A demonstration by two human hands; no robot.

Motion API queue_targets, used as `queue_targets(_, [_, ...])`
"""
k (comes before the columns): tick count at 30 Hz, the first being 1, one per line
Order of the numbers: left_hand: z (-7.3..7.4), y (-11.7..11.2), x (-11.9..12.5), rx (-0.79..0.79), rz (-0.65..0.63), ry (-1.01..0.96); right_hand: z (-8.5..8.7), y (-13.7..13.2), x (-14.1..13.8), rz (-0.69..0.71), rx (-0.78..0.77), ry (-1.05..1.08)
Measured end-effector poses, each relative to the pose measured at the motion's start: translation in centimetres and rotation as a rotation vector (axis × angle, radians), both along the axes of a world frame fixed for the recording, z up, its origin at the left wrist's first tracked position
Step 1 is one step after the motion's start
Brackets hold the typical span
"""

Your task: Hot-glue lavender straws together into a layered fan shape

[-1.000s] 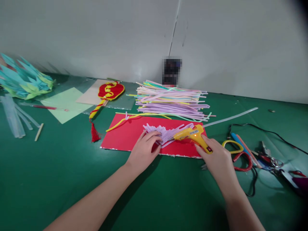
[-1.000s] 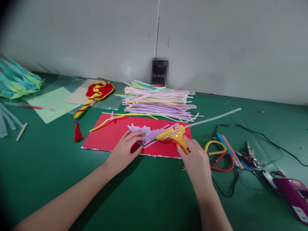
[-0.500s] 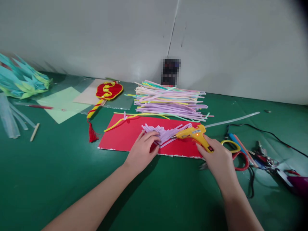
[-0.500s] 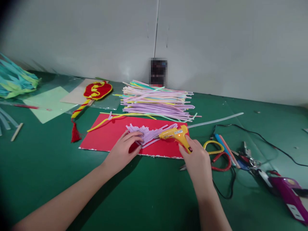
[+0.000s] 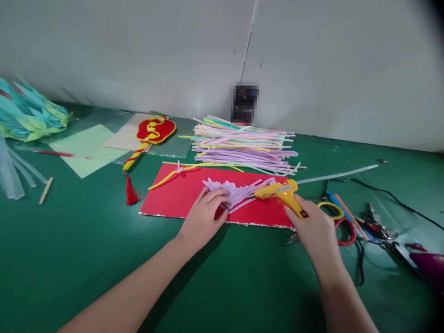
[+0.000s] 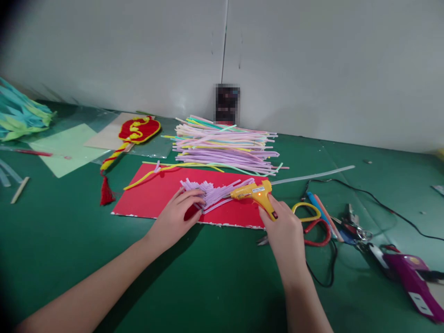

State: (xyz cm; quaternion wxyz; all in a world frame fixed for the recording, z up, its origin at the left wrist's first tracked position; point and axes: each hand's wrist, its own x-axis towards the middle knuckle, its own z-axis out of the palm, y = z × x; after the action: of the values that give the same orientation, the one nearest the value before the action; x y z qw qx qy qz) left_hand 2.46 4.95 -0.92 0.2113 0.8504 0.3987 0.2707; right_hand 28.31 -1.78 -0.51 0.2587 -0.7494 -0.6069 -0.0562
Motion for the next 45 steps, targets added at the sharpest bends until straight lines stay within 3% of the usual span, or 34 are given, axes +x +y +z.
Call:
queue_targets(23, [0.2,0.0,0.1,0.000,0.002,0.005,0.2,0.0,-0.5,0.007,-0.036,0.040])
queue_targets(45, [0.1,0.0,0.0,0.005,0.003,-0.002,-0.5,-0.1,0.7,-0.051,0.036,0.016])
